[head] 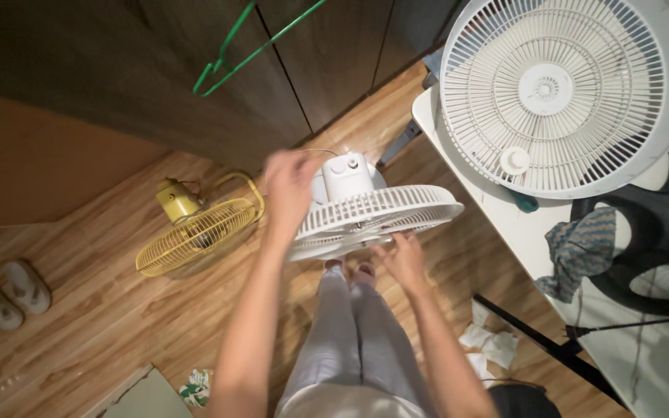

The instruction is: The person reassembles a white electric fan by attaching the fan blade to the motor shaft, securing it with a nut, and then attaching the front grille. The person uses a screwdriver to tighten the nut and then places the fan on the floor.

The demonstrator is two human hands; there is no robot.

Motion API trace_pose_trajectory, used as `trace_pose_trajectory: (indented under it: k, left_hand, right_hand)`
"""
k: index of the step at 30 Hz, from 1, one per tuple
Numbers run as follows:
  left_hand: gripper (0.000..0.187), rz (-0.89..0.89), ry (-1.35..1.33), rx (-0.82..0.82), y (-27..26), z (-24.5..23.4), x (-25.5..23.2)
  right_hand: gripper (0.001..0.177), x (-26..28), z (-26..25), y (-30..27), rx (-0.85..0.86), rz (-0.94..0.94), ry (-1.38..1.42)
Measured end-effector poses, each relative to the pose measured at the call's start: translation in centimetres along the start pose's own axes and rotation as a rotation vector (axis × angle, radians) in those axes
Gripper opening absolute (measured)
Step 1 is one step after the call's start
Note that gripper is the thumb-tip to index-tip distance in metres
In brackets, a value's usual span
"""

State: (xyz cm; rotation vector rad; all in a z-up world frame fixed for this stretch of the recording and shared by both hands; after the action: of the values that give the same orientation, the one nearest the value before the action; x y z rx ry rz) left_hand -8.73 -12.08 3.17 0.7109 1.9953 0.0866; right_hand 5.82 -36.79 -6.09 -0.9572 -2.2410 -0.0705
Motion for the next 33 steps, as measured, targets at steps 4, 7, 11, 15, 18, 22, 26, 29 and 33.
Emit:
trace_pose_trajectory:
  k: [4,7,11,15,18,22,26,29,33]
  left_hand:
    - [0.023,0.562,0.618,-0.150,-9.5,-4.6,-6.1]
    - [0.050,0.324,0.474,0.028,-13.1,-1.0,-7.2]
    - [0.078,0.232,0.516,0.256,-12.9,1.9,-3.7]
    - [0.079,0.126,0.456,0.196,-12.1,3.8,-0.3]
    - [0.076,0.070,0.405,0.195,-12.5,4.4,1.4]
    - [0.079,0.009,0.343,0.125,-12.0,5.4,3.5]
    - [0.085,-0.045,0.296,0.084,-13.3,6.7,4.5]
    - [0.079,-0.031,0.287,0.024,-14.6,7.6,5.1]
    - [0.079,-0.027,0.255,-0.028,-15.8,8.6,6.2]
  right_hand:
    - [0.063,0.7,-2.0,0.8,-0.020,-0.137,-0.203]
    - [0.077,1.9,-1.1,1.2,-0.065,-0.304,-0.115]
    - [0.067,1.8,1.3,2.7,-0.022,-0.204,-0.046]
    - [0.065,1.8,2.7,3.9,-0.144,-0.300,0.046]
    - [0.065,2.2,3.1,4.3,-0.180,-0.287,0.101]
    - [0.061,2.6,3.2,5.5,-0.188,-0.308,0.074]
    - [0.057,2.4,3.3,5.6,-0.184,-0.346,0.037]
    - [0.055,1.9,3.7,5.1,-0.146,-0.364,-0.078]
    - [0.054,1.3,4.4,4.7,-0.252,-0.453,-0.084]
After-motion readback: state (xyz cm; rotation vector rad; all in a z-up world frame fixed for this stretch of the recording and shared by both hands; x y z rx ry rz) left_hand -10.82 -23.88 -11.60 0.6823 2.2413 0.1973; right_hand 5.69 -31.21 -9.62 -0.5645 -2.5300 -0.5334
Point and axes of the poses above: each hand's wrist, its own y-axis towards the middle knuckle, its own z-axis out of the palm, x = y × z, the point moved 1 cm from there along y, towards the middle knuckle, and after that the axes turned 8 degrees about z, right-handed, at the moved point
